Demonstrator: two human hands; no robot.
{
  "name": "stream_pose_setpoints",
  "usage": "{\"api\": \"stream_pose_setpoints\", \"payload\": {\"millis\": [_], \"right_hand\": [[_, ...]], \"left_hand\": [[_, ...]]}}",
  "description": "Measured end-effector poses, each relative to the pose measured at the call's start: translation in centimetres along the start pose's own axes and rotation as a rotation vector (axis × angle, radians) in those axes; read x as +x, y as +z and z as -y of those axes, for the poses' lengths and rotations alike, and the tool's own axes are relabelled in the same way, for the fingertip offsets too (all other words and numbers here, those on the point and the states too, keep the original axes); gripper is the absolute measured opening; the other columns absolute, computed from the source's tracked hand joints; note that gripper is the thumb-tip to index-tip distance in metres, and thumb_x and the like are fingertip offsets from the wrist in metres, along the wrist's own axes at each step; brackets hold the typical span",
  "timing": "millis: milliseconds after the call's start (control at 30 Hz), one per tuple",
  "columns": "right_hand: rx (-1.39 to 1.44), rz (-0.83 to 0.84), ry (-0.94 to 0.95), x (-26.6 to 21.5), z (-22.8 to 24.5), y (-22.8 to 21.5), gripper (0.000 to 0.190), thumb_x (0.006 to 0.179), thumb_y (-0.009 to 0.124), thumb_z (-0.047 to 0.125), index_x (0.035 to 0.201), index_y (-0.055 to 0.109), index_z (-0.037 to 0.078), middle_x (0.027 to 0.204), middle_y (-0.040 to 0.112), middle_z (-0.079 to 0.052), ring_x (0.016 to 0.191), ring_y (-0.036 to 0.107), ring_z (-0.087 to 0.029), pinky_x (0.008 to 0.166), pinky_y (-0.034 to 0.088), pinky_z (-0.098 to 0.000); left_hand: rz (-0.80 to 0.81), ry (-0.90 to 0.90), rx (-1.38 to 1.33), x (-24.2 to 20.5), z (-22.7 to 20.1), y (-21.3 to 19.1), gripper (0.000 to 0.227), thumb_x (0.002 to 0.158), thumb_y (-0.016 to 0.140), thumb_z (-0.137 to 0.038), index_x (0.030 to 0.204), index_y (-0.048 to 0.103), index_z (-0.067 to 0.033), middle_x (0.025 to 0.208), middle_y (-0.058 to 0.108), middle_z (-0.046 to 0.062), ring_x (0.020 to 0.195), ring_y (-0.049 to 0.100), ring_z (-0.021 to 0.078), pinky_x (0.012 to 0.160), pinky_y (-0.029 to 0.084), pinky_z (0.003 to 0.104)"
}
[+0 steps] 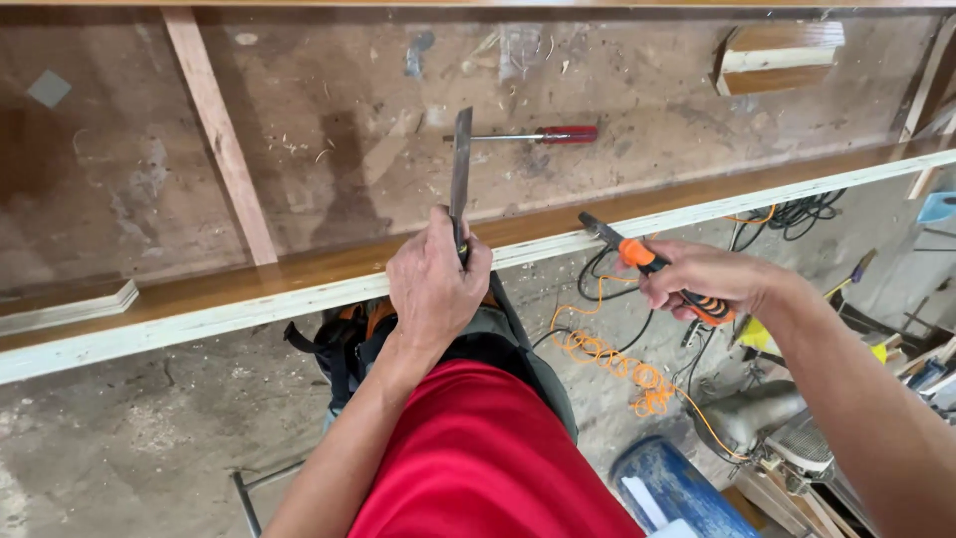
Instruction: Refining and assembling a wooden frame using hand tools such as chisels, pliers, and screwdrivers.
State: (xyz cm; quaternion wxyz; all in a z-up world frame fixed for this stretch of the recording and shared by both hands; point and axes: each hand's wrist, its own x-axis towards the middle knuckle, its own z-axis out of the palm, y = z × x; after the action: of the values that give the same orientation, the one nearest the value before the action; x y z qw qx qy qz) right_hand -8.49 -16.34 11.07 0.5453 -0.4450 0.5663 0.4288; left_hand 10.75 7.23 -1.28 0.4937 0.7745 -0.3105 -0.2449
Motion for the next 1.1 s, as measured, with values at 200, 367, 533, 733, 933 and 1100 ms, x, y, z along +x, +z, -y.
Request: {"api": "stream_pose_setpoints", "payload": {"millis": [200,367,533,733,933,1100], "right_hand": [[-0.890,-0.587,-0.222,1.2,-4.8,5.4,0.072,0.085,0.072,0.022,0.141,0.033,-0.003,0.115,0.056,-0.029,0.103,0.059,-0.044,0.084,0.050,-0.0519],[-0.924,-0.801,-0.041,0.9,-2.6,10.2,0.061,0.086,0.061,0.017,0.139,0.037,0.000,0.125,0.056,-0.029,0.115,0.058,-0.047,0.096,0.051,-0.0539],[-0.813,-0.733,-0.225,1.5,-4.1,6.2,0.066,0.084,0.066,0.017,0.137,0.036,-0.008,0.107,0.059,-0.030,0.094,0.064,-0.047,0.080,0.054,-0.0540],[1.021,0.206,-0.673,-5.3,-0.6,-1.5,0.064,0.076,0.064,0.006,0.138,0.052,-0.004,0.086,0.053,-0.004,0.069,0.052,-0.012,0.053,0.044,-0.0282],[0.920,-0.242,-0.982,-7.8,-8.8,-6.4,0.060,0.077,0.067,0.007,0.135,0.051,0.001,0.082,0.051,-0.002,0.068,0.050,-0.012,0.055,0.043,-0.0304],[1.233,-0.462,-0.821,-1.4,-26.8,-9.1,0.052,0.082,0.071,0.011,0.131,0.055,0.006,0.082,0.056,-0.002,0.069,0.057,-0.015,0.061,0.050,-0.0332]], "left_hand": [[0.054,-0.051,0.006,0.2,-0.5,-0.1,0.017,0.088,0.068,-0.011,0.096,0.055,-0.0043,0.064,0.063,0.013,0.061,0.066,0.0354,0.057,0.049,0.047],[0.067,-0.055,0.020,0.5,-0.7,0.2,0.018,0.088,0.069,-0.012,0.096,0.055,-0.0041,0.065,0.064,0.014,0.060,0.065,0.0363,0.056,0.049,0.048],[0.077,-0.047,0.016,0.3,-0.5,0.3,0.018,0.089,0.069,-0.013,0.095,0.055,-0.0037,0.065,0.064,0.014,0.059,0.066,0.0357,0.055,0.049,0.047],[0.018,-0.021,0.109,-1.4,0.4,1.0,0.021,0.089,0.072,-0.022,0.099,0.062,-0.0064,0.070,0.068,0.017,0.060,0.068,0.0381,0.056,0.052,0.050],[0.075,-0.240,0.291,-1.0,5.1,3.4,0.032,0.091,0.073,-0.033,0.104,0.061,-0.0056,0.080,0.069,0.021,0.077,0.069,0.0440,0.073,0.053,0.053],[0.001,-0.224,0.231,1.1,9.3,8.8,0.030,0.097,0.071,-0.027,0.100,0.059,0.0012,0.080,0.069,0.019,0.071,0.070,0.0296,0.072,0.057,0.041]]}}
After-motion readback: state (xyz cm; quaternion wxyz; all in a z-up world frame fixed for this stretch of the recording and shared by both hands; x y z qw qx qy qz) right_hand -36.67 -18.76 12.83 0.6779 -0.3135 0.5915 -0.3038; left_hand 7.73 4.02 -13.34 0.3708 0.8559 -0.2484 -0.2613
